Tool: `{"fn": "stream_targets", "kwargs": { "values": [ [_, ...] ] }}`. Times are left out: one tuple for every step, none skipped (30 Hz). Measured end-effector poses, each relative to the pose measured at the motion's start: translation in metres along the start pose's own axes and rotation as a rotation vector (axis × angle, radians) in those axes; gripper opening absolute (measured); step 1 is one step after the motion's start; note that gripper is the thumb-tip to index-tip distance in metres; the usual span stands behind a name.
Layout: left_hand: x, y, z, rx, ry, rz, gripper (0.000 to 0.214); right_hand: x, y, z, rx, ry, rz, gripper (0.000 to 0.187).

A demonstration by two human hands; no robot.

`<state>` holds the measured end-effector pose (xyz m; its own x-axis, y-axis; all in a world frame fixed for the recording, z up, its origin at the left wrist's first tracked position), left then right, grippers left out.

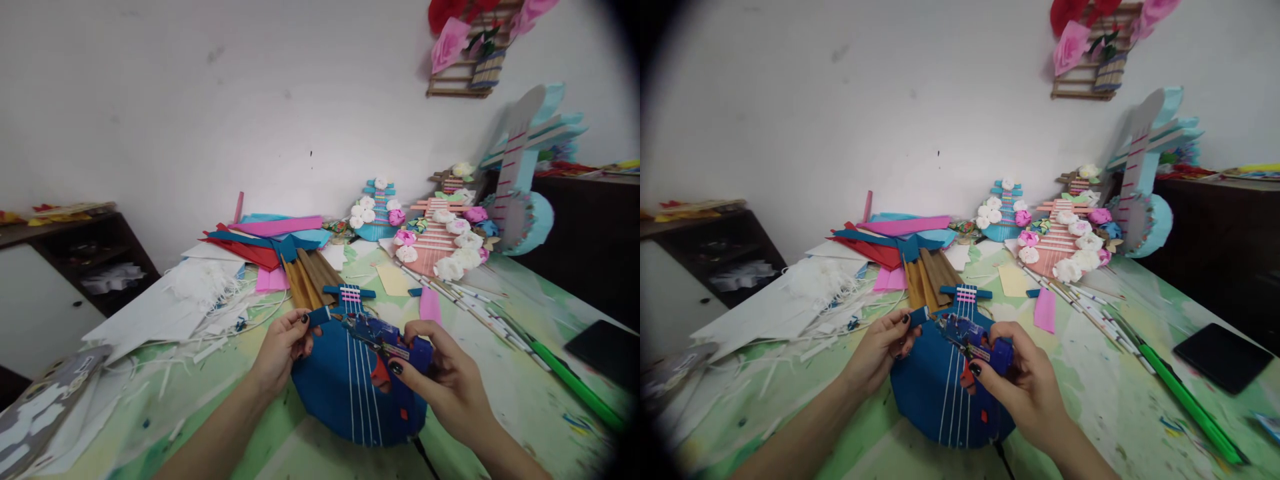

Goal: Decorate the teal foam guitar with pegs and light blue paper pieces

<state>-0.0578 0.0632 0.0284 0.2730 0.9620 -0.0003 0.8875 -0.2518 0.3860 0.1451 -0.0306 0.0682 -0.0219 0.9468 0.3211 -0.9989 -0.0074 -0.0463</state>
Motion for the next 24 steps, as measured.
{"fn": "stream_targets", "kwargs": {
  "values": [
    [0.0, -0.0002, 0.0003, 0.001, -0.002, 0.001, 0.033, 0.0001, -0.0002, -0.0001, -0.013, -0.01, -0.002, 0.017],
    [0.0, -0.0005, 0.0005, 0.002, -0.002, 0.001, 0.032, 0.0, -0.0005, -0.0005, -0.023, -0.017, -0.007, 0.017],
    [0.0, -0.0007, 0.0008, 0.002, -0.004, 0.001, 0.032, -0.0001, -0.0008, -0.0009, -0.027, -0.02, -0.014, 0.017],
    [0.0, -0.0009, 0.0011, 0.003, -0.006, 0.001, 0.032, -0.0004, -0.0011, -0.0014, -0.029, -0.022, -0.018, 0.016],
    [0.0, -0.001, 0.0014, 0.003, -0.008, 0.0, 0.032, -0.0006, -0.0015, -0.0016, -0.034, -0.027, -0.025, 0.016],
    [-0.0001, -0.0012, 0.0017, 0.003, -0.01, -0.003, 0.033, -0.0008, -0.0019, -0.0014, -0.044, -0.039, -0.036, 0.016],
    [-0.0002, -0.0013, 0.0019, 0.001, -0.012, -0.006, 0.033, -0.001, -0.0025, -0.0009, -0.062, -0.059, -0.053, 0.016],
    [-0.0003, -0.0014, 0.0021, 0.001, -0.014, -0.01, 0.034, -0.0011, -0.0032, -0.0003, -0.084, -0.078, -0.075, 0.016],
    [-0.0005, -0.0014, 0.0022, 0.0, -0.016, -0.014, 0.034, -0.0011, -0.0037, 0.0001, -0.103, -0.09, -0.091, 0.016],
    [-0.0007, -0.0014, 0.0023, -0.001, -0.018, -0.015, 0.034, -0.001, -0.004, 0.0001, -0.112, -0.091, -0.101, 0.016],
    [-0.0009, -0.0012, 0.0023, 0.0, -0.019, -0.014, 0.034, -0.0009, -0.0041, -0.0003, -0.11, -0.085, -0.102, 0.016],
    [-0.001, -0.001, 0.0022, 0.001, -0.02, -0.012, 0.034, -0.0008, -0.004, -0.0011, -0.099, -0.073, -0.095, 0.017],
    [-0.0012, -0.0009, 0.0021, 0.002, -0.022, -0.01, 0.034, -0.0009, -0.0039, -0.0021, -0.086, -0.058, -0.087, 0.017],
    [-0.0012, -0.0007, 0.002, 0.002, -0.022, -0.008, 0.034, -0.001, -0.0039, -0.0032, -0.078, -0.048, -0.082, 0.018],
    [-0.0012, -0.0005, 0.0019, 0.002, -0.02, -0.007, 0.034, -0.0013, -0.0042, -0.004, -0.08, -0.044, -0.085, 0.018],
    [-0.0012, -0.0004, 0.0018, 0.001, -0.02, -0.008, 0.034, -0.0016, -0.0047, -0.0047, -0.09, -0.043, -0.094, 0.019],
    [-0.0011, -0.0003, 0.0017, 0.001, -0.022, -0.011, 0.034, -0.0018, -0.0053, -0.0051, -0.103, -0.043, -0.105, 0.02],
    [-0.0009, -0.0002, 0.0018, 0.001, -0.025, -0.013, 0.035, -0.002, -0.0058, -0.0052, -0.118, -0.044, -0.115, 0.02],
    [-0.0007, -0.0001, 0.0018, 0.002, -0.027, -0.015, 0.035, -0.002, -0.0061, -0.0049, -0.128, -0.049, -0.121, 0.02],
    [-0.0006, 0.0, 0.0019, 0.005, -0.028, -0.017, 0.035, -0.0018, -0.0061, -0.0044, -0.131, -0.048, -0.117, 0.019],
    [-0.0004, 0.0, 0.002, 0.008, -0.028, -0.016, 0.035, -0.0015, -0.0057, -0.0038, -0.126, -0.045, -0.102, 0.018],
    [-0.0004, 0.0001, 0.0021, 0.011, -0.025, -0.013, 0.035, -0.0011, -0.005, -0.0032, -0.114, -0.039, -0.079, 0.017],
    [-0.0004, 0.0001, 0.0021, 0.014, -0.02, -0.009, 0.034, -0.0007, -0.0042, -0.0027, -0.102, -0.033, -0.056, 0.017],
    [-0.0005, 0.0001, 0.0021, 0.016, -0.017, -0.006, 0.034, -0.0004, -0.0037, -0.0022, -0.092, -0.031, -0.04, 0.017]
  ]
}}
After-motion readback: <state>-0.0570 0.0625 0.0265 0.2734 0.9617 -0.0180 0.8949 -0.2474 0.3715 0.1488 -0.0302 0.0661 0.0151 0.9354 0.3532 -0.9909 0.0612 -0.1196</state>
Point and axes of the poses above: each hand's wrist, its own x-axis towards the middle knuckle, its own y-axis out of the palm, z = x × y, the point moved 3 cm from there along x, towards the middle knuckle, and after that the axes turned 2 degrees about y, right-handed, at the moved point
